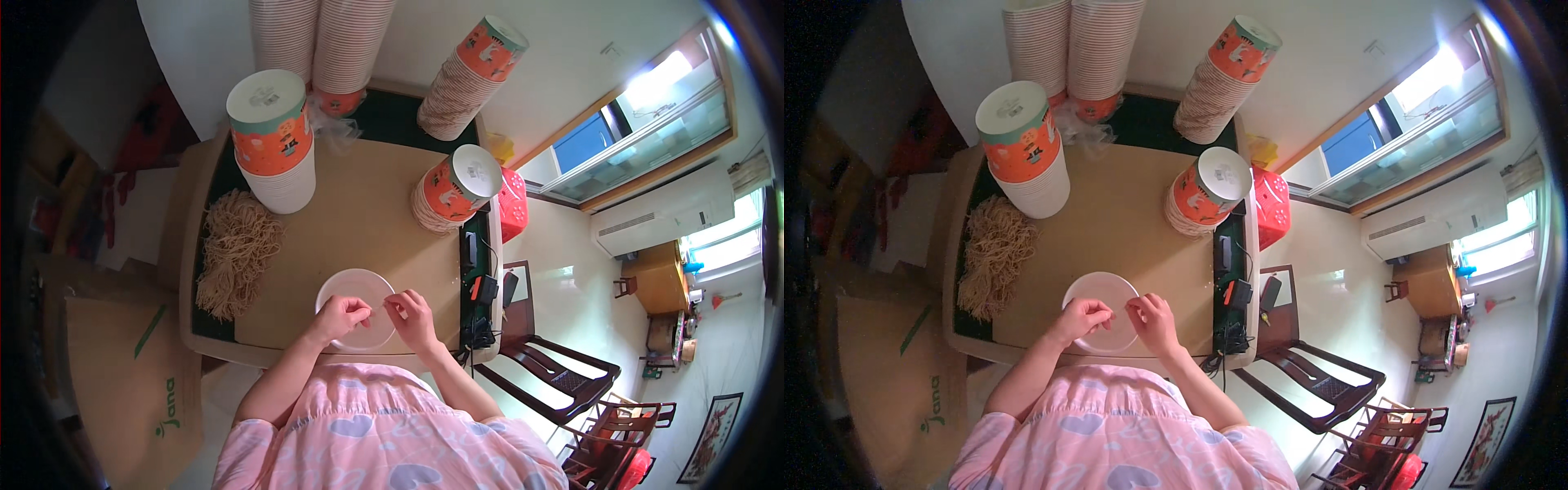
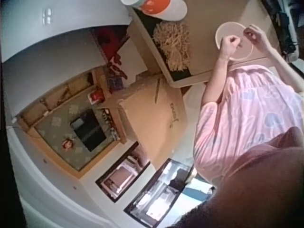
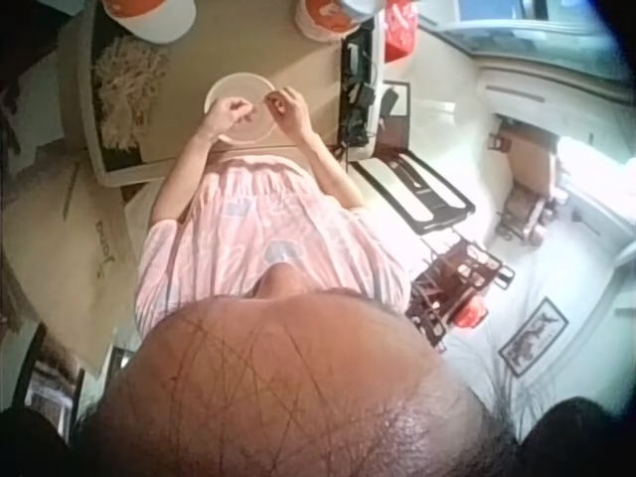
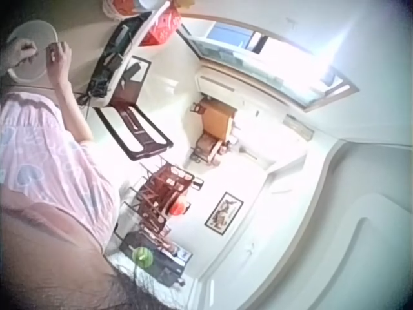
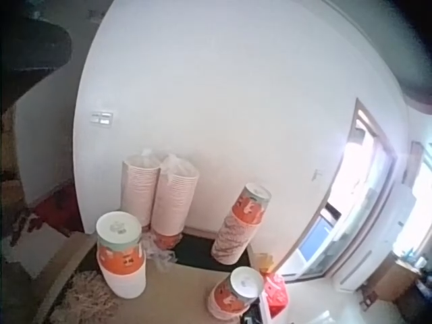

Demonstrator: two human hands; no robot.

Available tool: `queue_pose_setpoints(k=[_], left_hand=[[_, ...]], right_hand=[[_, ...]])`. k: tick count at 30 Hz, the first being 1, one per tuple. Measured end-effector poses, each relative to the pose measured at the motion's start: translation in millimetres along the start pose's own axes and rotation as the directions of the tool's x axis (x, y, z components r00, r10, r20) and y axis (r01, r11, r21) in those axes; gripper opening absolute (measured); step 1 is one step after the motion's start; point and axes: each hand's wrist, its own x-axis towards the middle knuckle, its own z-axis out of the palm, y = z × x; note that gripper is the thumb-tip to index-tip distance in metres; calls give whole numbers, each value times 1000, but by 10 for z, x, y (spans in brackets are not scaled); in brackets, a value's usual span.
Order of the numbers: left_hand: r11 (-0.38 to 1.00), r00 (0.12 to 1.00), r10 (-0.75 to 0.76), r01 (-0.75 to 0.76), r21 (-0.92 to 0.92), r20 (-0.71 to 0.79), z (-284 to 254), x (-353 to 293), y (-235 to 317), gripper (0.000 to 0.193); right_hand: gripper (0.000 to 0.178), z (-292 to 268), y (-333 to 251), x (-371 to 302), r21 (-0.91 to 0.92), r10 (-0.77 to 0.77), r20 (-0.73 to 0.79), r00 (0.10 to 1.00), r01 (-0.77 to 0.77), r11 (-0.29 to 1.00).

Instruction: The recorder is threading a white string through holes in a red and white paper cup, likely to create a handle.

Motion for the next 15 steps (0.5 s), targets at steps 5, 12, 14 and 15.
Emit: queue_pose_setpoints(k=[5, 12, 14, 15], left_hand=[[982, 959, 187, -188, 18, -211, 0, 109, -182, 12], [927, 944, 310, -275, 255, -111, 273, 247, -126, 16], [910, 937, 330, -283, 303, -116, 349, 294, -121, 16], [902, 911, 386, -339, 266, -145, 378, 330, -154, 14]], right_hand=[[8, -9, 22, -31, 278, 156, -123, 980, -117, 954], [7, 113, 123, -88, 640, 360, -26, 932, -261, 723], [8, 120, 56, -60, 764, 408, 15, 913, -274, 584], [8, 112, 53, -52, 764, 408, 14, 913, -273, 585]])
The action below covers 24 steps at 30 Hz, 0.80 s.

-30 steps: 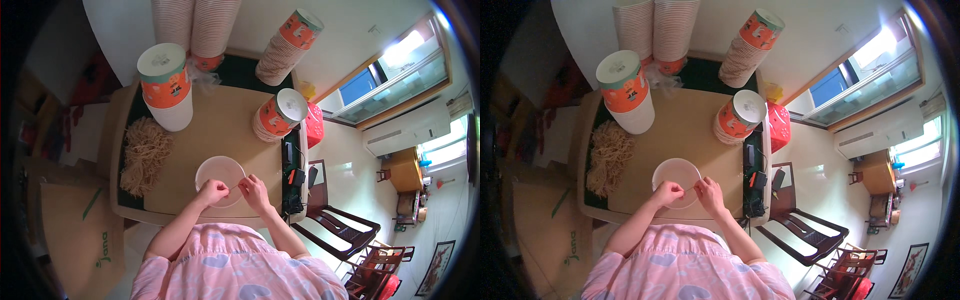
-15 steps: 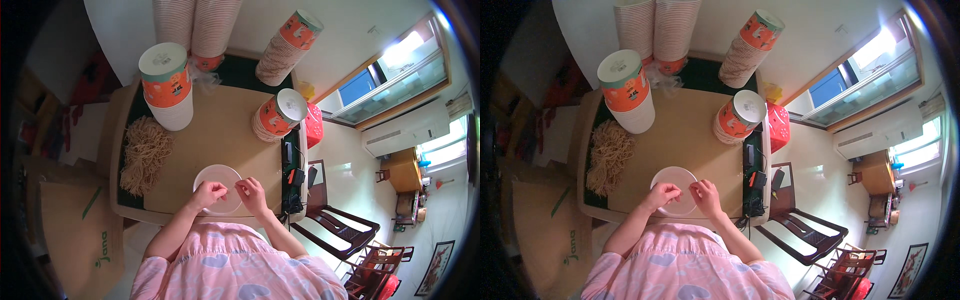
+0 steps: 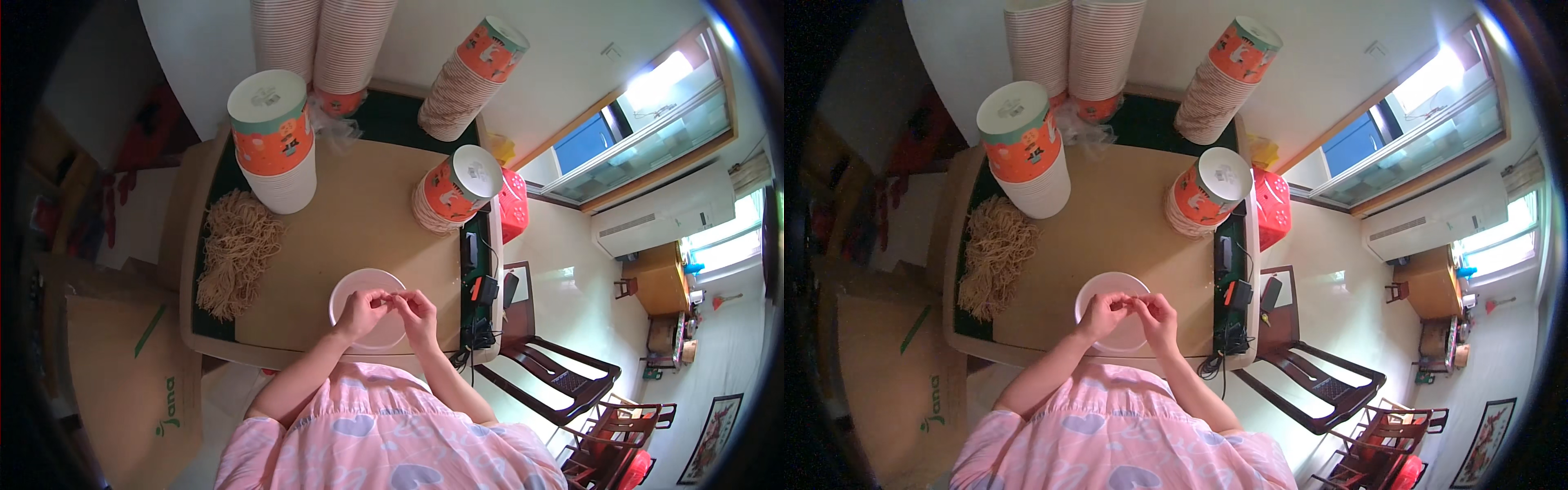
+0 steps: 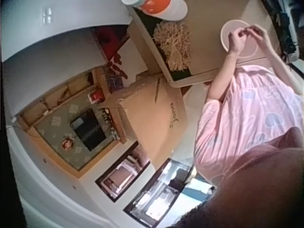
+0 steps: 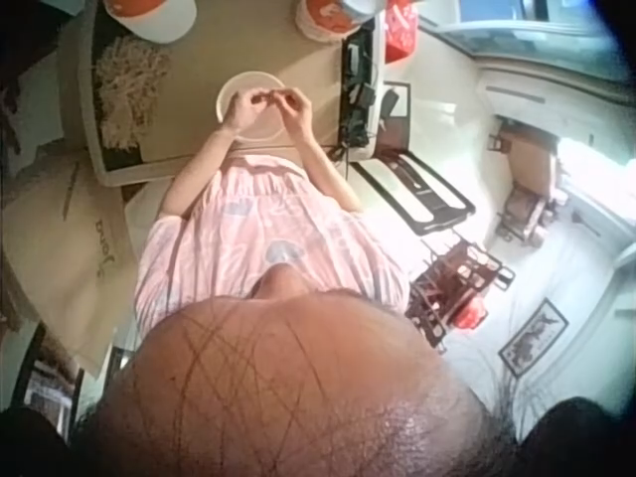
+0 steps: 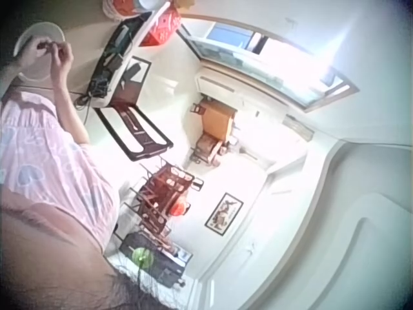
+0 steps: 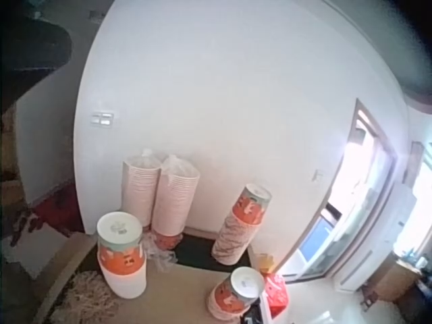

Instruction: The recorder is threading a white string through holes in a red and white paper cup, likely to create a handle.

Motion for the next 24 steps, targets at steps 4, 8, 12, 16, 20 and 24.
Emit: queue_pose_setpoints(k=[4, 8, 12, 16, 20, 24], left_hand=[[999, 997, 43, -44, -20, -57, 33, 6, -4, 11], [1000, 1000, 6, -5, 19, -30, 12, 31, 76, 10], [997, 999, 27, -29, -69, -33, 32, 42, -20, 9], [997, 999, 53, -53, 51, -1, 1, 12, 4, 11], [998, 1000, 5, -5, 67, 6, -63, -19, 132, 12], [995, 1000, 31, -30, 95, -3, -86, -14, 136, 11]], right_hand=[[10, -11, -14, 36, 4, 55, -41, 998, -55, 998], [9, -20, 3, 54, 81, 78, -29, 997, -75, 994], [9, -42, 41, 60, 72, 66, -9, 998, -65, 995], [7, -131, -46, 135, 243, 117, -90, 989, -92, 966], [2, -218, -167, 233, 401, 158, -132, 979, -93, 911], [4, -400, -196, 276, 464, 184, -222, 958, -62, 883]])
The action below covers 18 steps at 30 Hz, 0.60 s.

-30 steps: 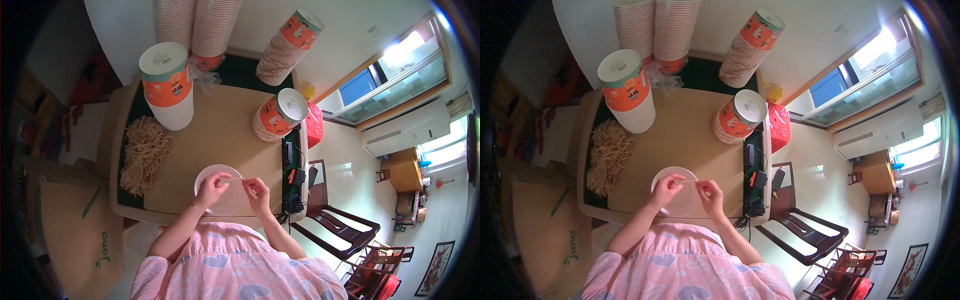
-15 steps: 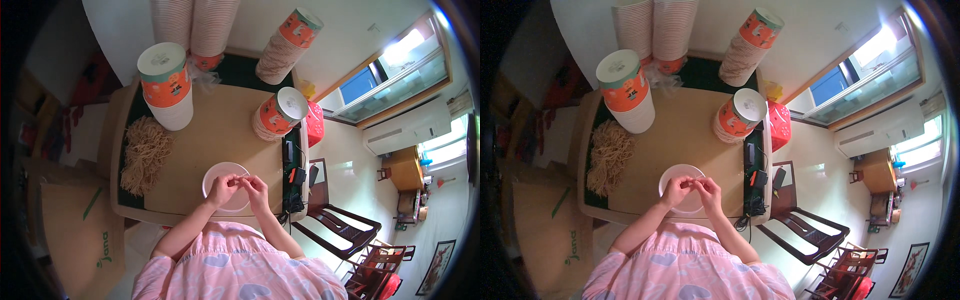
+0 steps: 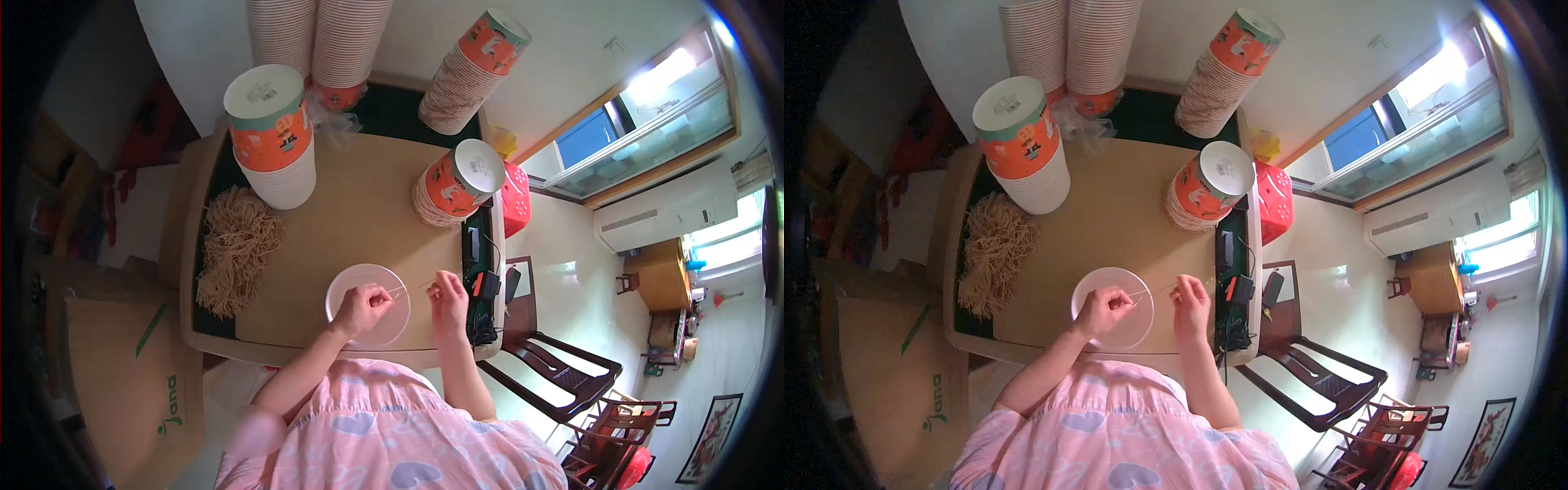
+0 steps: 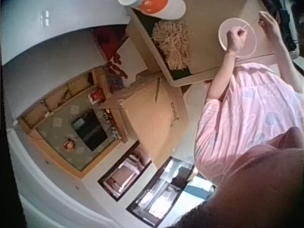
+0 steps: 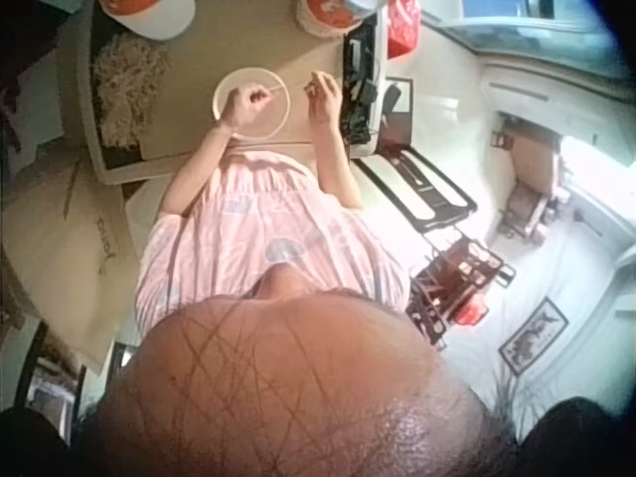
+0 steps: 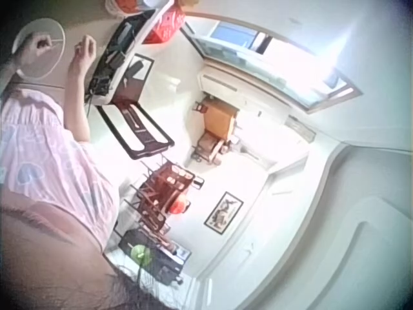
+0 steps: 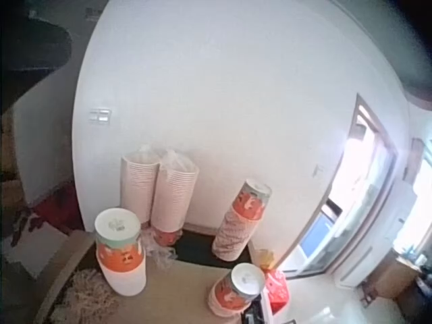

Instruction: The recorder is threading a white string through holes in a red and white paper cup, likely to create a handle.

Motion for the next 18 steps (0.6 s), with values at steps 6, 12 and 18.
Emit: queue_pose_setpoints(k=[6, 12, 18], left_hand=[[1000, 1000, 10, -10, 13, 17, -18, -42, -66, 8], [997, 999, 49, -49, 58, 9, 7, -46, -93, 6], [998, 1000, 9, -9, 69, 5, -62, -72, -53, 8]], right_hand=[[10, 54, -198, -67, -461, -345, 95, 934, 349, 816], [22, 273, -61, -305, -722, 70, 615, 785, 525, 451], [8, 110, -134, -292, -768, 87, 605, 792, 551, 327]])
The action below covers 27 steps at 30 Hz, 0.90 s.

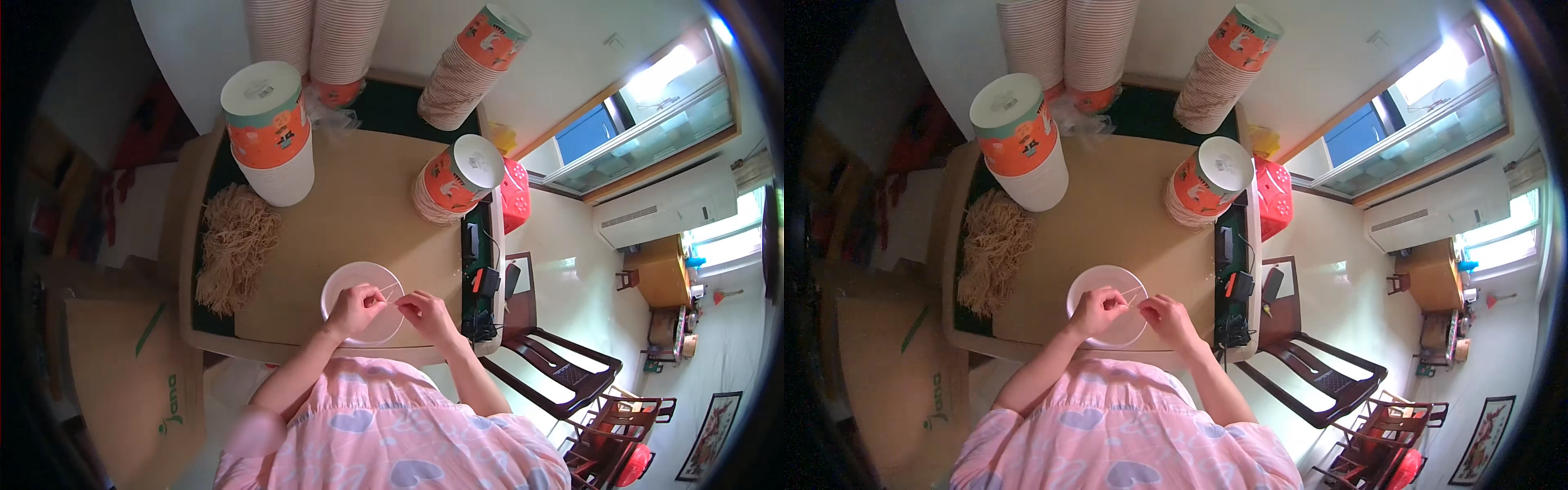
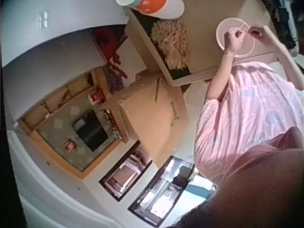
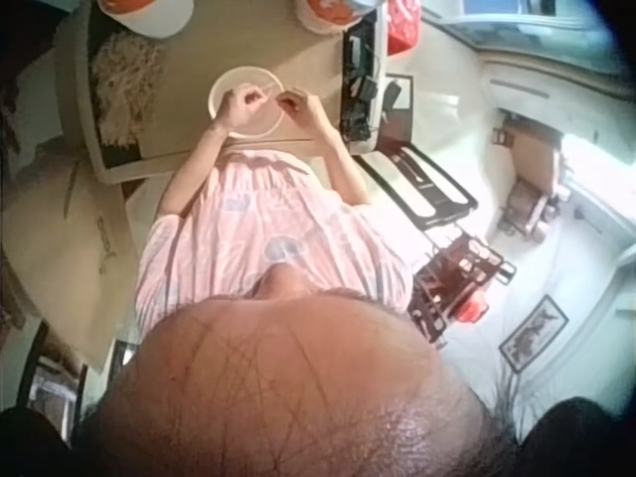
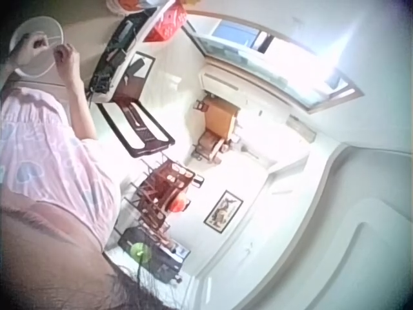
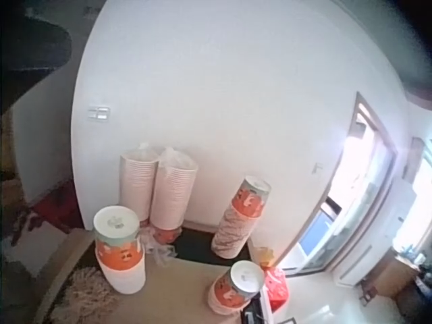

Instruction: The recorder is threading a white string through holes in a red and white paper cup, likely to create a handle.

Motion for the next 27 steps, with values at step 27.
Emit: queue_pose_setpoints(k=[27], left_hand=[[961, 866, -5, -134, 243, 500, -215, -197, -109, 21]], right_hand=[[9, 262, 117, -200, -66, 52, 11, 999, -51, 996]])
